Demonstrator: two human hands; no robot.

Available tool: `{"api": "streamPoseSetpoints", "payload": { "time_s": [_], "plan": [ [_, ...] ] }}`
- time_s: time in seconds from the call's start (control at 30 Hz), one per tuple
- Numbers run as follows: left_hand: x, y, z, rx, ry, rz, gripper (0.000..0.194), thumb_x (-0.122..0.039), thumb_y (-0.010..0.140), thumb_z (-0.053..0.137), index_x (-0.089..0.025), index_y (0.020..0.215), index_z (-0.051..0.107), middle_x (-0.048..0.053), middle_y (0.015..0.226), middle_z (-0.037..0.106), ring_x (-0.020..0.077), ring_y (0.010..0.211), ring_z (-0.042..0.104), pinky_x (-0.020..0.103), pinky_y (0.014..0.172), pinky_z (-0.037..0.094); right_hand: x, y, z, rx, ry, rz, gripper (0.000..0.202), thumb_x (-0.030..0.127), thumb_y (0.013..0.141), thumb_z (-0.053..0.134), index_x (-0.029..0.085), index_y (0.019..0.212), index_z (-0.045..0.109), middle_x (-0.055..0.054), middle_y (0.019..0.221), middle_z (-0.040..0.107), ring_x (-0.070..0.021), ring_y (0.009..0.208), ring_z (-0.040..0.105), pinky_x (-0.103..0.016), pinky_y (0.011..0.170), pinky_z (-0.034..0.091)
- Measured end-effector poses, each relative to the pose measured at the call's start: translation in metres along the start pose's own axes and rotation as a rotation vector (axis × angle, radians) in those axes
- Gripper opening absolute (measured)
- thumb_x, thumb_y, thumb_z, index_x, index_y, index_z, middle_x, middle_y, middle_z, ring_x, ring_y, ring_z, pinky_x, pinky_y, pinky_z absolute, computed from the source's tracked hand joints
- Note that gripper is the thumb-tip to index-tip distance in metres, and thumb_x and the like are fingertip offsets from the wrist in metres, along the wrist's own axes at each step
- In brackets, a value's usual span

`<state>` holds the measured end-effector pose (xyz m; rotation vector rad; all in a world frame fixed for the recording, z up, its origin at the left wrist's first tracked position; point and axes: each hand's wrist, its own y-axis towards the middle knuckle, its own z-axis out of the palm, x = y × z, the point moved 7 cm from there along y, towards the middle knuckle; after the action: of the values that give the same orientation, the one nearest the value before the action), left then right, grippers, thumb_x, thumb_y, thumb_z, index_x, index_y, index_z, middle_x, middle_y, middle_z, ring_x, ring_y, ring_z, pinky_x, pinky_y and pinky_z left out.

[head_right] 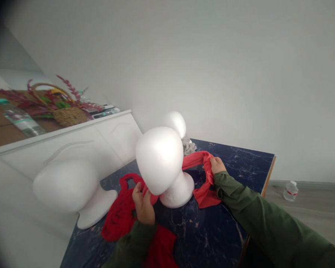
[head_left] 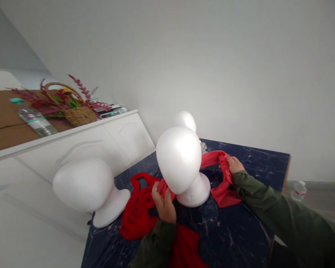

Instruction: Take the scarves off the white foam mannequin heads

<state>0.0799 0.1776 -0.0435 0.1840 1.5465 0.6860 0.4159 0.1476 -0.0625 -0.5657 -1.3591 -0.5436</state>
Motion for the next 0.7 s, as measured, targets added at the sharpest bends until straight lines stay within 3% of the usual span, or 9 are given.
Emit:
{"api": "streamPoseSetpoints", "payload": {
  "time_s": [0.1,0.17,0.27,0.37,0.47,0.53,0.6,0.67,0.7],
  "plan": [
    [-0.013,-0.021,0.031,0.389,0.156,0.134,0.049,-0.026,0.073,0.053,-0.018,0.119,0.039,0.01,0.124,0.042,0.0237,0.118,0.035,0.039,0.1,0.025,0.009,-0.006,-0.005,-0.07,0.06,-0.141,0.009,0.027,0.08,0.037,0.021,0.074,0.035,0.0,0.059,0.054,-0.0145,0.054,0.056,-0.021,0.044,0.043],
    [-0.01,-0.032,0.043,0.547,0.236,0.135,0.048,-0.028,0.072,0.053,-0.016,0.118,0.041,0.012,0.121,0.045,0.0255,0.116,0.038,0.042,0.098,0.027,0.017,-0.011,-0.011,-0.135,0.078,-0.281,0.013,0.032,0.077,0.041,0.021,0.075,0.036,0.001,0.06,0.052,-0.0138,0.054,0.055,-0.021,0.046,0.044],
    [-0.005,-0.037,0.046,0.599,0.33,0.13,0.053,-0.03,0.069,0.056,-0.013,0.117,0.04,0.014,0.117,0.047,0.0266,0.113,0.041,0.043,0.096,0.029,0.029,-0.019,-0.028,-0.22,0.112,-0.415,0.022,0.04,0.073,0.046,0.02,0.075,0.037,0.002,0.057,0.049,-0.0125,0.047,0.05,-0.022,0.042,0.042],
    [-0.004,-0.037,0.045,0.577,0.402,0.145,0.054,-0.029,0.065,0.058,-0.011,0.114,0.043,0.015,0.113,0.049,0.0282,0.109,0.043,0.044,0.094,0.031,0.057,-0.038,-0.047,-0.183,0.1,-0.516,0.026,0.044,0.068,0.052,0.021,0.071,0.041,0.003,0.052,0.047,-0.0114,0.041,0.044,-0.022,0.036,0.036],
    [-0.004,-0.037,0.046,0.559,0.448,0.181,0.052,-0.028,0.064,0.058,-0.01,0.111,0.045,0.016,0.112,0.049,0.03,0.108,0.044,0.045,0.092,0.033,0.108,-0.072,-0.052,0.043,-0.023,-0.595,0.024,0.043,0.066,0.058,0.023,0.065,0.046,0.0,0.05,0.048,-0.0116,0.04,0.043,-0.023,0.033,0.034],
    [-0.003,-0.038,0.047,0.566,0.463,0.21,0.051,-0.028,0.065,0.057,-0.011,0.111,0.045,0.015,0.113,0.049,0.0302,0.11,0.042,0.046,0.093,0.033,0.147,-0.101,-0.044,0.251,-0.101,-0.562,0.02,0.04,0.066,0.06,0.024,0.062,0.049,-0.005,0.061,0.056,-0.0134,0.049,0.051,-0.024,0.038,0.039],
    [-0.003,-0.04,0.049,0.579,0.475,0.233,0.052,-0.027,0.066,0.056,-0.012,0.114,0.043,0.014,0.114,0.048,0.0302,0.113,0.039,0.046,0.095,0.031,0.184,-0.131,-0.026,0.463,-0.194,-0.466,0.018,0.036,0.065,0.061,0.023,0.06,0.05,-0.006,0.07,0.06,-0.0121,0.05,0.054,-0.023,0.04,0.041],
    [-0.002,-0.041,0.05,0.586,0.489,0.249,0.053,-0.025,0.066,0.054,-0.012,0.116,0.041,0.014,0.116,0.047,0.0302,0.114,0.037,0.046,0.097,0.029,0.229,-0.164,0.0,0.7,-0.216,-0.527,0.014,0.034,0.066,0.058,0.021,0.065,0.053,-0.005,0.072,0.062,-0.0111,0.049,0.056,-0.02,0.04,0.041],
    [-0.003,-0.042,0.05,0.589,0.498,0.257,0.053,-0.025,0.067,0.053,-0.012,0.116,0.04,0.014,0.116,0.046,0.0301,0.114,0.037,0.046,0.097,0.03,0.252,-0.176,0.012,0.749,-0.223,-0.594,0.013,0.031,0.069,0.055,0.019,0.066,0.052,-0.002,0.07,0.062,-0.0087,0.047,0.055,-0.018,0.041,0.04]
  ]
}}
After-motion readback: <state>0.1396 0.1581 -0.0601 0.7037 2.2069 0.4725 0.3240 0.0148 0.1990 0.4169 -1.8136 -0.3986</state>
